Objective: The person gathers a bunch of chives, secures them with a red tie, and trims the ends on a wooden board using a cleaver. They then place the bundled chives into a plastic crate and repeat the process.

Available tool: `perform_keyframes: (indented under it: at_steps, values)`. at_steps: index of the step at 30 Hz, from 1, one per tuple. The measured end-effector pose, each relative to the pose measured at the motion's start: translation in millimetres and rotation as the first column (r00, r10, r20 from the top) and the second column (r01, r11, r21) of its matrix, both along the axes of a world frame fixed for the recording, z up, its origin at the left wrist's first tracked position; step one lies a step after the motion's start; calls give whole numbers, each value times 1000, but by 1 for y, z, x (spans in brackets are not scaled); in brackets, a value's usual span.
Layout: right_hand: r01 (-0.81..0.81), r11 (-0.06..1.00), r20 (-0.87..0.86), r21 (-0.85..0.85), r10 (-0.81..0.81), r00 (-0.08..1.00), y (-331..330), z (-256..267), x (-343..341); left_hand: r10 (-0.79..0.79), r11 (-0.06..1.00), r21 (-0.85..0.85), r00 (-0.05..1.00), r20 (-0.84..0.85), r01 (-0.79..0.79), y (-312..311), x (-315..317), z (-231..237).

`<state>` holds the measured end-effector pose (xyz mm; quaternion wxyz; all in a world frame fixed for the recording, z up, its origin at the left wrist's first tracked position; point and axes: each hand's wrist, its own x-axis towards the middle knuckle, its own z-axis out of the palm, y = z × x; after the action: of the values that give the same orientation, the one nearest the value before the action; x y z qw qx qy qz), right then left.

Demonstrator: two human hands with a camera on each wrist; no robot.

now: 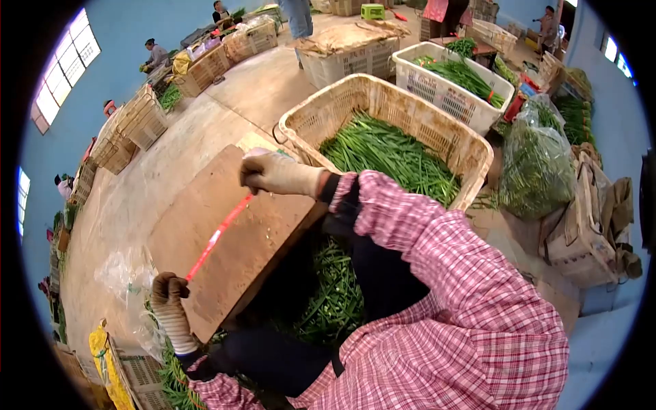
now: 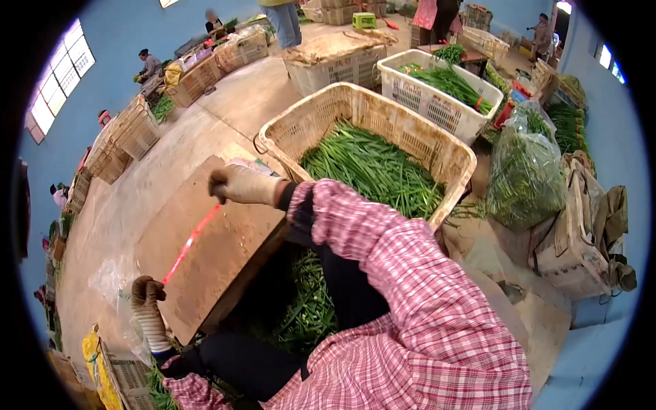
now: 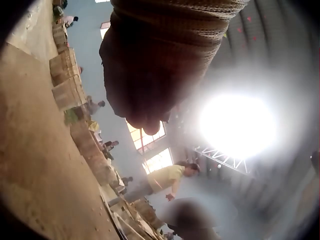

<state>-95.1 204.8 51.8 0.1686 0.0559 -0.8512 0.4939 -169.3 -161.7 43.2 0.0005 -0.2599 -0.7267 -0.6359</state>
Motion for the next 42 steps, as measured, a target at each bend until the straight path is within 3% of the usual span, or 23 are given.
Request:
perform_keyframes:
  at_steps: [2,3,4,6,9,12,16,18,20,22,24,26,27,28,30,32,33,34,36,37,38,40,42]
  values:
    - [43,998,9,-53,-43,999,-9,13,-23,8,1000,-19,1000,-27,-9,2,-29,3]
    - [94,995,99,-21,-92,991,-23,37,-11,27,998,-63,999,18,-25,4,-46,-8]
    - [98,995,101,17,-99,990,-23,20,-29,48,993,-111,997,62,-41,3,-65,-23]
    - [46,993,208,-105,-24,978,-20,-61,-100,49,988,-151,979,196,-19,-5,-100,-67]
    - [75,988,213,133,-102,972,-25,-111,-133,85,978,-206,976,200,-43,-7,-133,-120]
    - [109,954,381,278,-214,900,-32,-101,-132,141,933,-355,968,206,-60,-3,-135,-130]
    - [51,970,386,239,-143,911,-25,-106,-132,169,932,-349,967,193,-93,10,-113,-110]
    - [3,991,311,132,-44,949,-22,-114,-134,85,928,-370,987,135,-29,-9,-138,-143]
    - [-13,992,340,122,-30,940,-22,-106,-125,119,968,-241,974,191,-71,-13,-143,-152]
    - [69,994,232,-80,-48,972,-24,-100,-111,114,957,-286,974,194,-55,-5,-124,-129]
    - [92,996,195,-5,-89,977,-22,-90,-95,116,939,-340,975,189,-45,-1,-113,-116]
    - [155,987,-5,-28,-155,988,-13,-87,-76,114,907,-419,979,169,-33,-14,-106,-110]
    - [112,978,161,-174,-84,983,-13,-50,-35,114,868,-496,982,149,-25,-12,-104,-102]
    - [105,964,144,-246,-71,987,-5,-53,-21,180,779,-625,938,296,48,-8,-89,-73]
    - [223,892,194,-393,-157,968,6,-35,30,52,813,-580,986,156,49,-22,-87,-76]
    - [286,848,169,-446,-234,957,31,-39,73,155,822,-560,987,48,-102,-43,-102,-95]
    - [340,829,197,-445,-280,940,46,-44,96,117,774,-589,966,-229,-233,-79,-151,-139]
    - [394,805,227,-444,-324,918,62,-50,119,115,780,-524,902,-416,-342,-86,-149,-139]
    - [557,716,308,-421,-465,830,94,-67,163,290,803,-535,956,-32,-262,-63,-95,-78]
    - [623,663,346,-414,-519,782,108,-71,184,288,805,-505,949,-128,-313,-70,-99,-84]
    - [683,608,382,-404,-566,730,123,-73,202,283,807,-505,951,-127,-307,-63,-86,-76]
    - [744,480,418,-464,-622,662,147,-77,234,258,905,-346,966,-12,-246,-47,-54,-51]
    - [768,407,432,-494,-651,624,167,-77,257,214,915,-331,973,-80,-229,-45,-50,-52]
